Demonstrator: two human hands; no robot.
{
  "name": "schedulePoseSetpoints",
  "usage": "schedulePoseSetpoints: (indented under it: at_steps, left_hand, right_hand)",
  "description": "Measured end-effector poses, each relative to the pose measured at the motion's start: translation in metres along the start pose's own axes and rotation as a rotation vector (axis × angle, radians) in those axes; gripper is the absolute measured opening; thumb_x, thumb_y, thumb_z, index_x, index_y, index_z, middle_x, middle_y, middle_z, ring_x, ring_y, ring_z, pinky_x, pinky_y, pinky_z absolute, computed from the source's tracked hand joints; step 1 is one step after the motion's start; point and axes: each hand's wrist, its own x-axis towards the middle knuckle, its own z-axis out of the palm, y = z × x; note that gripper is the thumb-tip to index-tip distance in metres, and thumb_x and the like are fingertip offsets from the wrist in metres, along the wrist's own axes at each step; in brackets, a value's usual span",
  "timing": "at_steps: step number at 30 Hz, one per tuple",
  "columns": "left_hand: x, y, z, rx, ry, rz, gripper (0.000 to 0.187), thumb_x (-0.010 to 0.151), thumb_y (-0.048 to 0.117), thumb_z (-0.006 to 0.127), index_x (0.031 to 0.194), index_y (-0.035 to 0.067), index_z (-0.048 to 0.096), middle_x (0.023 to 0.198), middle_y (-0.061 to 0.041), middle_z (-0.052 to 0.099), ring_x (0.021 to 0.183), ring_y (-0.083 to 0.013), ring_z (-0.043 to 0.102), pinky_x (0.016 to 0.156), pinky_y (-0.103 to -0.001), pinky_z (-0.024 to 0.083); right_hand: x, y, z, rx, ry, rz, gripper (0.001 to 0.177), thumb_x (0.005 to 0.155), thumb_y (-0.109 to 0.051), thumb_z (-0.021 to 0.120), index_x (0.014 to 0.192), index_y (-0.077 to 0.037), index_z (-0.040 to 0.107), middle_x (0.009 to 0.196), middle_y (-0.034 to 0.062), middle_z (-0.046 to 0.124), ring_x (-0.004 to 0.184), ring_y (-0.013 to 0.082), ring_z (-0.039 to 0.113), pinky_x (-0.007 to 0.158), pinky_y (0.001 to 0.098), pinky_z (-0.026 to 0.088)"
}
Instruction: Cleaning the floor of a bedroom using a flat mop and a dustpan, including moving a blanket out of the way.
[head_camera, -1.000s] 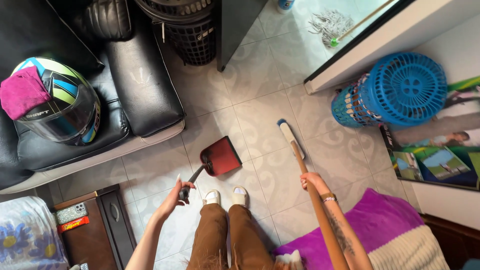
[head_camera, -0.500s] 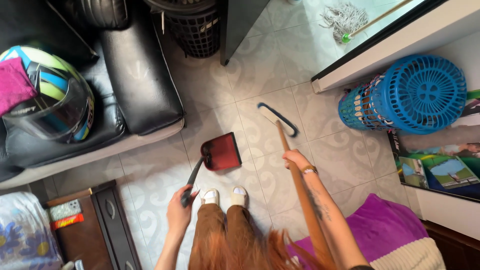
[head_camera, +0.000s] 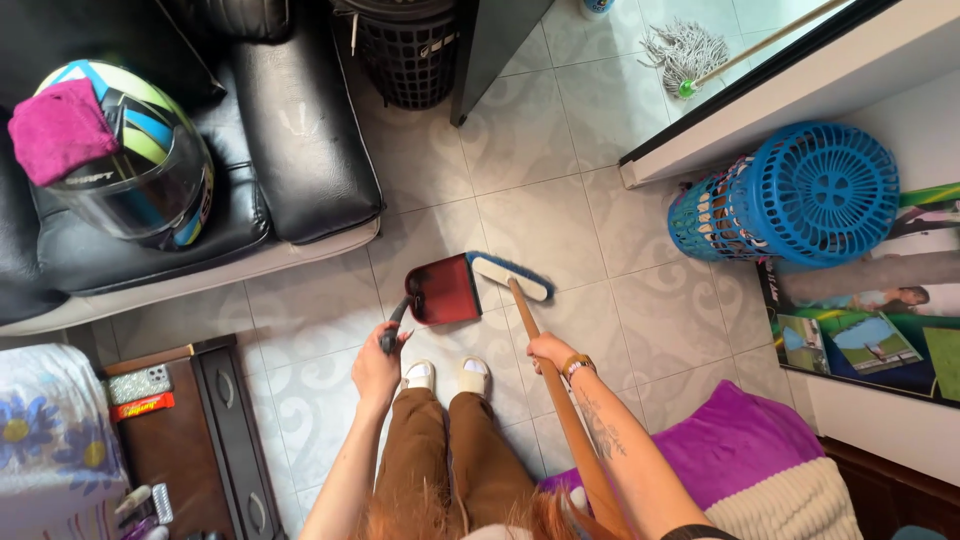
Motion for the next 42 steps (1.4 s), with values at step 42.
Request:
schedulePoseSetpoints:
  at_steps: [42]
  left_hand:
    - [-0.001, -0.059, -0.055, -0.204, 0.297, 0.211, 0.021, 0.087, 0.032, 0.077, 0.102, 0.019, 0.07, 0.094, -0.012, 0.071, 0.094, -0.04, 0.065, 0.086, -0.047, 0.049]
  right_hand:
    - [-0.029, -0.038, 0.01, -0.675, -0.025, -0.118, 0.045, 0.077, -0.003, 0.046, 0.112, 0.025, 0.051, 0.083, 0.0301, 0.064, 0.055, 0.0313, 0.068, 0.043, 0.0403, 0.056]
